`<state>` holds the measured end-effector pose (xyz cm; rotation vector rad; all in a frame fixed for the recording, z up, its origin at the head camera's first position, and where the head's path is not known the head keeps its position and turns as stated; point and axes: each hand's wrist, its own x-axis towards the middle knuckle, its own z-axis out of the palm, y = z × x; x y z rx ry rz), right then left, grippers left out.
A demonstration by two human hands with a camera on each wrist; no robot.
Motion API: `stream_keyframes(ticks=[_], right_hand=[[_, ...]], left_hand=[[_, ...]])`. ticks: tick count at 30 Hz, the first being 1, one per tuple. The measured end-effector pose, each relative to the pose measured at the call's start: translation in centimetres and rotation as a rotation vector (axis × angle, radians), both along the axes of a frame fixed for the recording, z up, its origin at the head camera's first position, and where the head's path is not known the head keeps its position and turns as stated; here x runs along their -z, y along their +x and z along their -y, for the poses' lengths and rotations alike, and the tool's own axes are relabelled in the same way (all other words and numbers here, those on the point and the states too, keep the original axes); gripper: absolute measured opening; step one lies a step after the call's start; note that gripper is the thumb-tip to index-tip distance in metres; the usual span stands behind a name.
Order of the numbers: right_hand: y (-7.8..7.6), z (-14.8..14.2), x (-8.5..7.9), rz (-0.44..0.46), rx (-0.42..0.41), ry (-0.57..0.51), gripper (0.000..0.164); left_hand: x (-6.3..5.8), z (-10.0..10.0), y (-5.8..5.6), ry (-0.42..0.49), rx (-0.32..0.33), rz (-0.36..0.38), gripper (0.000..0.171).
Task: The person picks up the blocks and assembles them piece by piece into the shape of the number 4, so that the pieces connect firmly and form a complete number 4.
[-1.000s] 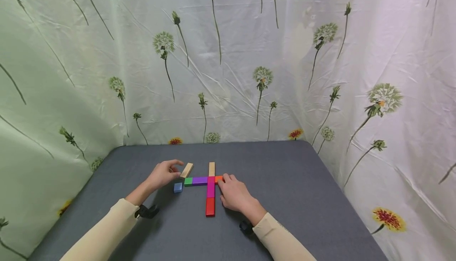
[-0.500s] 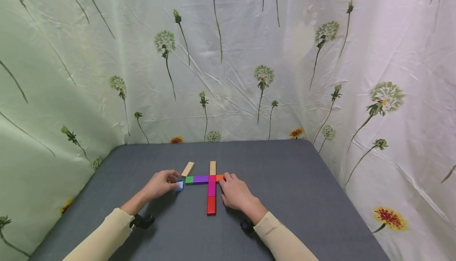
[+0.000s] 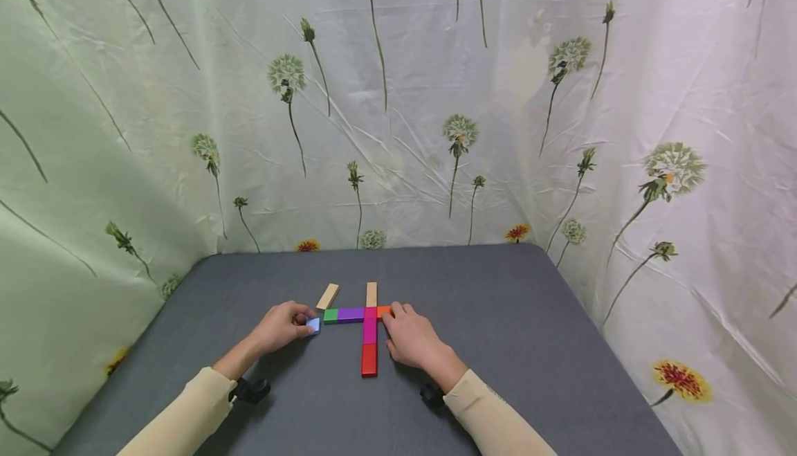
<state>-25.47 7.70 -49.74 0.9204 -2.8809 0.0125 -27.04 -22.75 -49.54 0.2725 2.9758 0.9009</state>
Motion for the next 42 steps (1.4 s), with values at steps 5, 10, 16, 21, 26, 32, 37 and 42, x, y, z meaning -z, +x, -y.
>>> stream_keyframes(ticks=[5, 10, 16, 21, 26, 32, 37, 42], right_hand=[[0.1, -0.1, 0.0, -0.024, -0.025, -0.024, 0.045], [0.1, -0.2, 0.0, -0.029, -0.024, -0.020, 0.045], [0.1, -0.2, 0.0, -0.025, -0.019, -0.016, 0.045], [0.1, -0.1, 0.0, -0.021, -0.017, -0.013, 0.046], [0.1, -0.1, -0.1, -0.018, -0.017, -0.012, 0.045], [0.0, -0.1, 0.1, -0.019, -0.016, -0.010, 0.045], [0.1, -0.1, 0.0, -0.022, -0.019, -0.014, 0.044], [0.1, -0.1, 0.0, -0.024, -0.014, -0.011, 0.045]], left_hand=[[-0.2, -0.3, 0.1, 0.005, -0.009, 0.006, 0.015], [-0.2, -0.5, 0.1, 0.017, -0.018, 0.012, 0.015], [-0.3, -0.5, 0.0, 0.047, -0.010, 0.005, 0.017], [-0.5, -0.6, 0.0, 0.054, -0.003, 0.001, 0.018], [-0.7, -0.5, 0.0, 0.063, 0.009, 0.009, 0.017], [-0.9, -0.2, 0.0, 0.097, 0.028, 0.041, 0.023], [-1.2, 0.1, -0.1, 0.121, 0.018, 0.057, 0.026], [-1.8, 0.3, -0.5, 0.160, -0.009, 0.073, 0.025]])
